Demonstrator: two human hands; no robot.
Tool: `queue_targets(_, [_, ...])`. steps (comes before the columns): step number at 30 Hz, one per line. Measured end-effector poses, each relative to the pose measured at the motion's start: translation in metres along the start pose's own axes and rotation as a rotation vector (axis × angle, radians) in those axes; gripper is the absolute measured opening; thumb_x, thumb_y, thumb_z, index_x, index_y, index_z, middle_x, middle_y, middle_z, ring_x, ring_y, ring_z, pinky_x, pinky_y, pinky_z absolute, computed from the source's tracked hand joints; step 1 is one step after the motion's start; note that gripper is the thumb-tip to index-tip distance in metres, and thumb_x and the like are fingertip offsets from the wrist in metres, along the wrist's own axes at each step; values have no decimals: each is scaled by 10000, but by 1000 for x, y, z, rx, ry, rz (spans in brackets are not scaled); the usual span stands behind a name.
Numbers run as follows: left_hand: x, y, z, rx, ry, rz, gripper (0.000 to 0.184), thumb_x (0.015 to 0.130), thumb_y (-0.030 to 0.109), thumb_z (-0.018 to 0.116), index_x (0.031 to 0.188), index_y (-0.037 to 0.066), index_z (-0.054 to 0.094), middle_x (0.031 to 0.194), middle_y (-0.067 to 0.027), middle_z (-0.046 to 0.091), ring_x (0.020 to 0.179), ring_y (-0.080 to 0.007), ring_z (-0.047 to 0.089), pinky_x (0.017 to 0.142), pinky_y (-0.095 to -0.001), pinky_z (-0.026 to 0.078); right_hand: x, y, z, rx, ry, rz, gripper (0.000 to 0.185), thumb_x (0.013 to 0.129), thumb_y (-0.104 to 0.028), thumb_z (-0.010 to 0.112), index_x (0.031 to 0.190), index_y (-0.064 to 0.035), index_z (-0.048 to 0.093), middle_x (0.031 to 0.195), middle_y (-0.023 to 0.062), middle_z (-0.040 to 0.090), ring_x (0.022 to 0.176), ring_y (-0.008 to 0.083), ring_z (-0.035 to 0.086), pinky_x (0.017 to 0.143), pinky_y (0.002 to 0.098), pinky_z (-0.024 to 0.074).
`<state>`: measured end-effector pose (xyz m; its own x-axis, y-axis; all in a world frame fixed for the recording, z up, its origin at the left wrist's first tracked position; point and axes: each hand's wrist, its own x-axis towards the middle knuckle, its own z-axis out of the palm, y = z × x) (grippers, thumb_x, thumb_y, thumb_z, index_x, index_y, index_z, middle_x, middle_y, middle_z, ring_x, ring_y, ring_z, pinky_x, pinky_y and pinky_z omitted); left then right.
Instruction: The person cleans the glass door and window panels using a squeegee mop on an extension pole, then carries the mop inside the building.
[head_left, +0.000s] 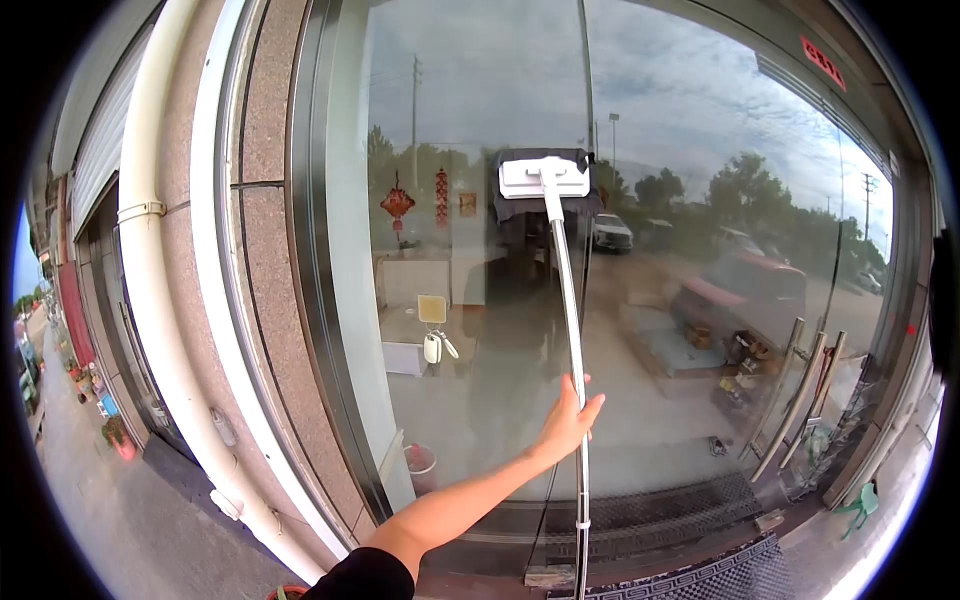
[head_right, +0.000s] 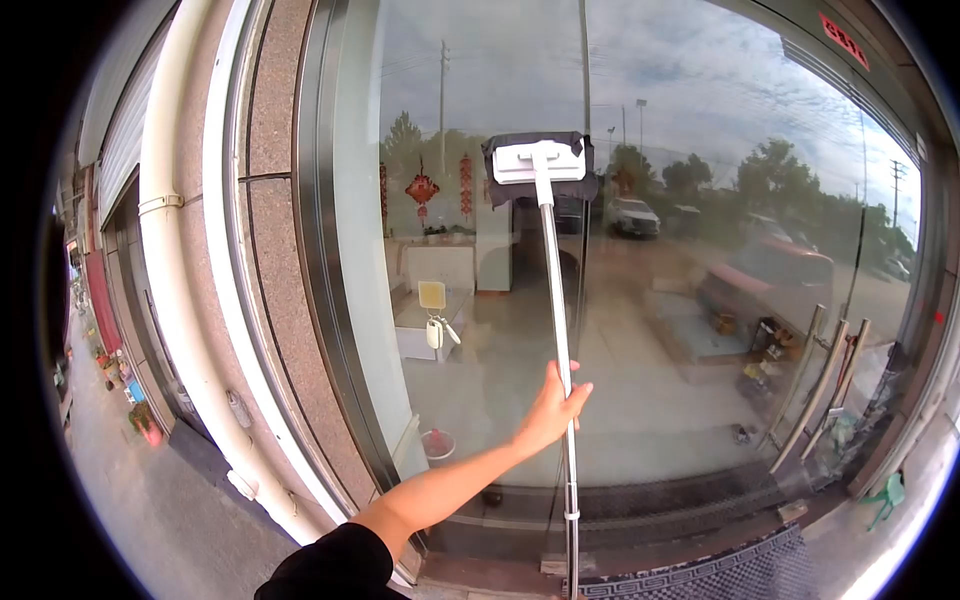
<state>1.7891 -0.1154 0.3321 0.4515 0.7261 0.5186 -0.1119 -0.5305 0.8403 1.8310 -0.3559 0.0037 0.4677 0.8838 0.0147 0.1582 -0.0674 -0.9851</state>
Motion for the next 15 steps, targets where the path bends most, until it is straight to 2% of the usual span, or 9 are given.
queue_targets(1, [38,51,-21,31,-7,59,447,906,242,551,1177,-2,293,644,-31,455,479,-117,480,418,-279,437,22,-34,4,43,-11,-68,120,856,-171,610,909,-75,561,682,44,575,604,114,537,508,258,437])
queue_targets(3, [122,115,-52,34,52,286,582,911,326,536,1270,12,203,693,-56,479,519,-128,493,425,-287,457,59,-170,16,101,-46,-53,298,803,-232,691,826,25,541,524,49,541,411,99,513,380,251,397])
queue_targets(5, [149,172,-74,-3,21,272,640,920,306,510,1364,102,97,777,-96,502,530,-144,498,424,-308,494,84,-263,26,134,-66,-220,339,833,-274,659,815,20,491,490,33,498,387,102,490,363,259,382])
queue_targets(6, [155,182,-78,-11,40,321,616,927,260,486,1379,108,96,760,-84,505,499,-132,485,411,-292,477,93,-304,30,80,-82,-266,327,864,-255,609,841,39,469,487,37,479,370,119,471,352,260,369])
queue_targets(7, [155,185,-88,-18,24,321,604,927,244,481,1381,109,106,751,-78,506,489,-126,478,405,-287,467,103,-328,36,82,-83,-274,348,853,-297,623,843,21,483,503,46,506,386,121,485,377,271,384])
queue_targets(10, [149,184,-115,-79,7,310,561,925,185,468,1386,116,155,682,-38,483,452,-100,445,379,-269,417,116,-322,71,165,-203,-335,336,854,-281,618,906,19,478,527,50,527,432,126,519,428,279,413])
queue_targets(13, [87,129,-127,-184,-7,238,584,931,154,452,1409,138,117,626,-11,414,418,-83,411,342,-244,383,91,-229,102,110,-340,-467,395,890,-278,548,1113,25,427,576,72,541,466,133,531,463,274,426])
queue_targets(14, [60,87,-125,-163,-26,188,611,928,128,443,1420,139,80,628,-11,416,414,-88,414,347,-252,394,71,-192,114,475,-319,-194,134,879,-137,579,991,-80,533,649,6,525,575,82,487,495,228,407])
queue_targets(15, [24,41,-115,-124,-11,148,625,931,151,437,1425,123,54,618,-17,418,404,-93,411,353,-258,405,88,-107,124,415,-275,-80,182,892,-162,559,1052,-102,496,618,-20,476,529,73,448,463,219,369])
